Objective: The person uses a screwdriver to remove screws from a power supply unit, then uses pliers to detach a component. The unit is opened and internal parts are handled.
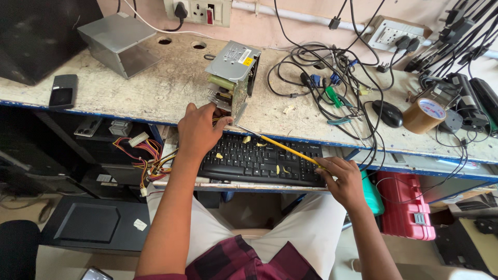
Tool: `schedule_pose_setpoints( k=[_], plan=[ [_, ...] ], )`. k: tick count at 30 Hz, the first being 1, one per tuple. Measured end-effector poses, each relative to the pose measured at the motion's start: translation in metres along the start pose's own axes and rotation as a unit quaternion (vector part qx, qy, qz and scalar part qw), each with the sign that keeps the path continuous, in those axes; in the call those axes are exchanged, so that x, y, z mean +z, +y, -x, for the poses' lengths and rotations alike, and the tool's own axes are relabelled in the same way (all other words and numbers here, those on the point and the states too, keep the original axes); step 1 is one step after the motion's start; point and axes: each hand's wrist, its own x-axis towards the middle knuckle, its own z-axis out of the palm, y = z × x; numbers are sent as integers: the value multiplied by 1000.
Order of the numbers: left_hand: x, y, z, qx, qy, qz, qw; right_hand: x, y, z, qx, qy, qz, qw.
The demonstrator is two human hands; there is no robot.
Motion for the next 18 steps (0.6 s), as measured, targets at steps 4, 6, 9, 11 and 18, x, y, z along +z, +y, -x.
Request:
schedule_pose_setpoints(
  k=[4,6,9,11,18],
  plan=[
    [1,-1,0,-2,-2,4,1000,-1,0,0,-7,1,2,1000],
    [1,-1,0,1,1,-1,1000,0,1,0,33,13,-76,997],
    [2,-1,0,5,4,-2,1000,0,6,-4,103,14,-94,990],
    [2,-1,1,4,3,-3,1000,0,10,-9,112,22,-85,990],
    [1,1,0,7,8,-5,1000,-5,24,-22,2,110,-24,994]
  ],
)
